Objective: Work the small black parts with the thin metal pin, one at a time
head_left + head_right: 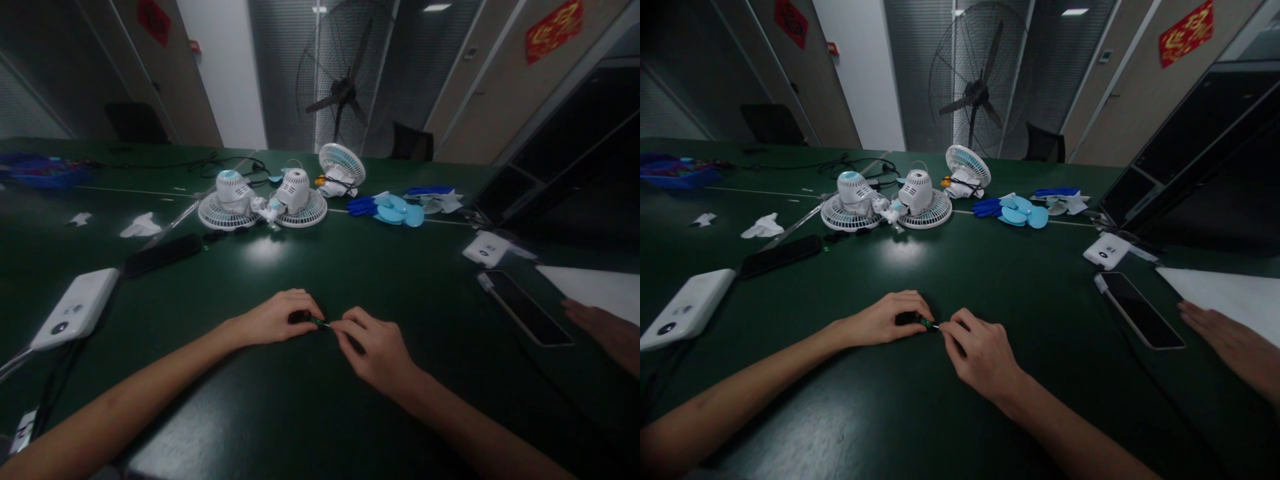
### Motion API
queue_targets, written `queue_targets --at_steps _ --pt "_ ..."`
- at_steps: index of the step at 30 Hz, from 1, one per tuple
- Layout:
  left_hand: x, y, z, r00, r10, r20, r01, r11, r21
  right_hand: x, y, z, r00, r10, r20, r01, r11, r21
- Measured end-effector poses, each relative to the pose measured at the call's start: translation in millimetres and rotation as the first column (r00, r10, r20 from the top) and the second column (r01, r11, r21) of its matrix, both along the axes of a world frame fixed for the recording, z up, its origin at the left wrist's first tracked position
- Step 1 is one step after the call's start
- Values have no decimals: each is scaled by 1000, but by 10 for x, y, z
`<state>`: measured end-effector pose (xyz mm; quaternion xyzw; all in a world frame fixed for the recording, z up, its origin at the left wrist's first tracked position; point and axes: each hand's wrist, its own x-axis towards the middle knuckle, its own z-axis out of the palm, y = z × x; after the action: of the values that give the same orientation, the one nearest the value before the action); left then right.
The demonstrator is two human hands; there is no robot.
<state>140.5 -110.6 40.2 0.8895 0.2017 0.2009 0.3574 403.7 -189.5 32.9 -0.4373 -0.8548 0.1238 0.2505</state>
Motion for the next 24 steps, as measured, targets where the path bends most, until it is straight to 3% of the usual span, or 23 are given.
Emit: queue_targets --at_steps 16,24 --pt "68 -67 23 999 -50 -17 50 999 -13 2 -5 -43 998 65 5 -65 995 78" --pt "75 -58 65 997 -35 -67 34 999 -10 -4 8 -40 1000 -16 -13 17 996 84"
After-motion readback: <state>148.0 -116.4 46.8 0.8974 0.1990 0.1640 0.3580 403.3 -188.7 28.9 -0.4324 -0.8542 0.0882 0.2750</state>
